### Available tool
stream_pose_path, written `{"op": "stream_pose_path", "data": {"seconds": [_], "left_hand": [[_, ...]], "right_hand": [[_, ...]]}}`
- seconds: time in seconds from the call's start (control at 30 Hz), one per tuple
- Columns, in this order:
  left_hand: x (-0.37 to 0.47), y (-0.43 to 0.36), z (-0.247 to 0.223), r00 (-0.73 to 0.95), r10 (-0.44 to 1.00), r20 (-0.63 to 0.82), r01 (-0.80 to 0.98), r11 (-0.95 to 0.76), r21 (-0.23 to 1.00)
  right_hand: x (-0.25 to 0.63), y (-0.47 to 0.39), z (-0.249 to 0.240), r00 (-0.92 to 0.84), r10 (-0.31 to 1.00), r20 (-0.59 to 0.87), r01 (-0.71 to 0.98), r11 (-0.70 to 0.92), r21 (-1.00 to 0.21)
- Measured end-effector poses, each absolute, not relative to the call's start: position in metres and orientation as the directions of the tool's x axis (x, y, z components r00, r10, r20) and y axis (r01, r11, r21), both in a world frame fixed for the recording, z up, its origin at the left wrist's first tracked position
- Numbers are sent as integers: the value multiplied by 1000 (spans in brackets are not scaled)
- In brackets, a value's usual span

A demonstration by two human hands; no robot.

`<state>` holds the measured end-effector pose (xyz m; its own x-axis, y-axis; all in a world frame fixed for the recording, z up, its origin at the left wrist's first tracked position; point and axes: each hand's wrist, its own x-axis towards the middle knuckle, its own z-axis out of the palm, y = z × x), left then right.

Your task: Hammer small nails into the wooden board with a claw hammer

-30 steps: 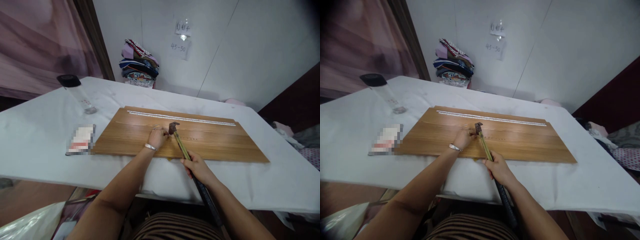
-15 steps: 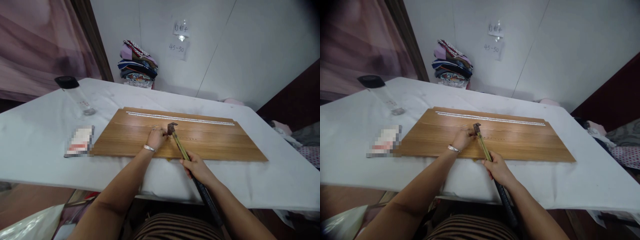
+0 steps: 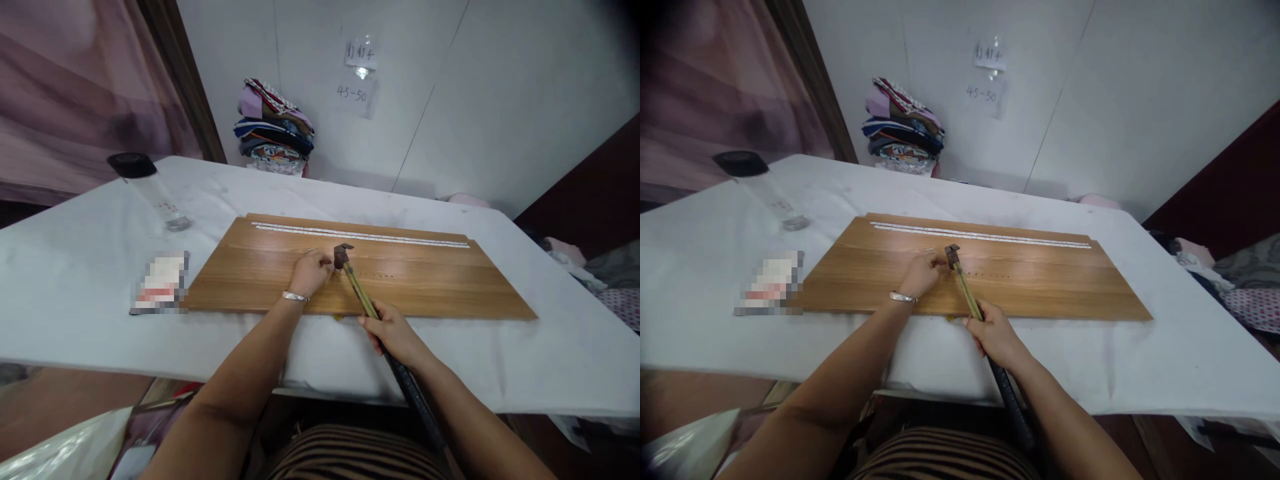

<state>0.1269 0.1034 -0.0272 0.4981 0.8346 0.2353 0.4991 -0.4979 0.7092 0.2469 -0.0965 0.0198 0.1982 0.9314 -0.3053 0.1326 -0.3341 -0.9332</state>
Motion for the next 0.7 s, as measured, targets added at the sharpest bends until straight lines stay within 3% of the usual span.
{"op": "stream_pose_path", "data": {"seconds": [0.7], "left_hand": [[127, 100, -23, 462, 866, 188, 559, -450, 697]], "right_hand": [[246, -95, 21, 192, 929, -317, 166, -349, -922]]}}
